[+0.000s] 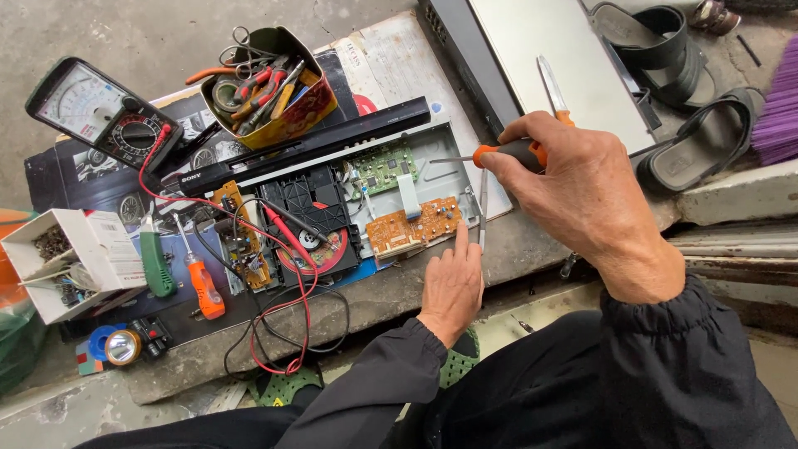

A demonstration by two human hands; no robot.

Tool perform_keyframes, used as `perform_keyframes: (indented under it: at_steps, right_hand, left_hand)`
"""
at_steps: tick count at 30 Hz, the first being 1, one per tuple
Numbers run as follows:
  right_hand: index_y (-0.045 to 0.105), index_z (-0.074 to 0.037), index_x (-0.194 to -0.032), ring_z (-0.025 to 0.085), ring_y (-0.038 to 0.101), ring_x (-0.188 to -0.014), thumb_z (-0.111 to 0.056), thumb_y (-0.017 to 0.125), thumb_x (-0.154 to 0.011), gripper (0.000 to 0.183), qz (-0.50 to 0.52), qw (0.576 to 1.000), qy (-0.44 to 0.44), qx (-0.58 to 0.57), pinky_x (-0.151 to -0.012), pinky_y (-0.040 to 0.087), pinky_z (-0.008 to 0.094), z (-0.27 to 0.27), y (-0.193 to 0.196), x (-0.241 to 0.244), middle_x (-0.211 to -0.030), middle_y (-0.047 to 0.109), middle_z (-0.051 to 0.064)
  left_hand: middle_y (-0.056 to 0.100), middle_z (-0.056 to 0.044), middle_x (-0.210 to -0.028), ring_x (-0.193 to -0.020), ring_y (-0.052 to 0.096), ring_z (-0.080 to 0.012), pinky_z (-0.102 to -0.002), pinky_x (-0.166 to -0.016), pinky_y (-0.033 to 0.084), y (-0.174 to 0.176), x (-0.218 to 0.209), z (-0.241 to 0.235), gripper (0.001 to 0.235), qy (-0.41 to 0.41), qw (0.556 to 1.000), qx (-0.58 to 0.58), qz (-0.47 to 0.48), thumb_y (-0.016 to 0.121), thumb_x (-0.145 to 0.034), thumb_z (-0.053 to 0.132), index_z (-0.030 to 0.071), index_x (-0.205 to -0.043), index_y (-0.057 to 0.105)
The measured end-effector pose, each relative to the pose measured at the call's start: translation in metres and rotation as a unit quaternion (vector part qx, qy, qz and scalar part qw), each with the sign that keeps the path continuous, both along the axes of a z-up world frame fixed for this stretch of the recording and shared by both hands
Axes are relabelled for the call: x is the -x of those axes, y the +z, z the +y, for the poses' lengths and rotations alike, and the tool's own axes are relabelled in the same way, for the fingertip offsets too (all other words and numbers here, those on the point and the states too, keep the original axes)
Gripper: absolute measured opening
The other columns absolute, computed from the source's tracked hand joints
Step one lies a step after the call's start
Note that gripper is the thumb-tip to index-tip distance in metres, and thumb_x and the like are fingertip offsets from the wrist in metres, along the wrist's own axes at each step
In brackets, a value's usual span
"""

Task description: The person works on a disassembled electronic device, using a screwdriver to adjust components on a circuit board. They then plug a power cord into a multi-socket adapter and use a flashlight to illuminate the internal parts.

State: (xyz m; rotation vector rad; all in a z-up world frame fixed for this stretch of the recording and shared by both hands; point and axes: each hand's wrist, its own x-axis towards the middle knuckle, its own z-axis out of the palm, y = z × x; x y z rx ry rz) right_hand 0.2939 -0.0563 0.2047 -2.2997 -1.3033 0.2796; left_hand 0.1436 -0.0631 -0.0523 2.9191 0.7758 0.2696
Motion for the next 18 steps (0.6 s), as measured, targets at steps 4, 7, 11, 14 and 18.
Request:
perform_keyframes:
  at_steps: [4, 7, 11, 14, 18]
  right_hand:
    - [0.078, -0.01, -0.112, 0.024, 0.047, -0.056, -0.038, 0.086, -0.108, 0.029, -0.014, 1.0, 0.01, 0.001, -0.055, 0.04, 0.042, -0.0005, -0.0025, -0.0019, -0.067, 0.052, 0.006]
    - [0.078, -0.008, -0.113, 0.022, 0.046, -0.057, -0.035, 0.086, -0.108, 0.028, -0.01, 1.0, 0.019, -0.008, -0.055, 0.04, 0.041, -0.0001, -0.0026, -0.0019, -0.071, 0.054, 0.006]
    - [0.078, -0.009, -0.114, 0.023, 0.048, -0.058, -0.037, 0.086, -0.108, 0.029, -0.013, 1.0, 0.02, -0.003, -0.055, 0.041, 0.042, 0.0004, -0.0033, -0.0019, -0.07, 0.054, 0.006]
    - [0.078, -0.009, -0.114, 0.023, 0.047, -0.058, -0.037, 0.085, -0.108, 0.029, -0.008, 1.0, 0.015, 0.005, -0.054, 0.04, 0.042, 0.0007, -0.0016, -0.001, -0.069, 0.051, 0.006]
    - [0.08, -0.011, -0.111, 0.024, 0.047, -0.063, -0.037, 0.087, -0.106, 0.027, -0.006, 1.0, 0.009, -0.009, -0.065, 0.042, 0.041, 0.0008, -0.0068, -0.003, -0.074, 0.052, 0.006]
  left_hand:
    - [0.051, -0.024, -0.171, -0.062, 0.054, -0.0205, -0.036, -0.058, 0.04, -0.0039, -0.0006, 0.0033, 0.025, -0.006, 1.0, 0.012, 0.027, 0.074, -0.094, 0.029, 0.017, -0.106, 0.055]
    - [0.052, -0.02, -0.171, -0.064, 0.057, -0.02, -0.035, -0.059, 0.04, -0.0052, -0.0003, 0.0035, 0.035, -0.006, 0.999, -0.002, 0.031, 0.08, -0.09, 0.036, 0.017, -0.108, 0.057]
    - [0.051, -0.024, -0.172, -0.059, 0.052, -0.0201, -0.036, -0.057, 0.038, -0.0075, -0.0012, 0.0018, 0.023, -0.005, 1.0, 0.007, 0.027, 0.073, -0.094, 0.028, 0.016, -0.105, 0.056]
    - [0.05, -0.026, -0.171, -0.06, 0.052, -0.0201, -0.035, -0.056, 0.04, -0.0026, -0.0009, 0.0019, 0.022, -0.005, 0.999, 0.024, 0.023, 0.072, -0.095, 0.026, 0.016, -0.106, 0.056]
    - [0.046, -0.03, -0.173, -0.062, 0.054, -0.0222, -0.036, -0.055, 0.043, -0.0026, 0.0039, -0.0013, 0.021, 0.004, 0.999, 0.044, -0.008, 0.072, -0.094, 0.021, 0.014, -0.102, 0.053]
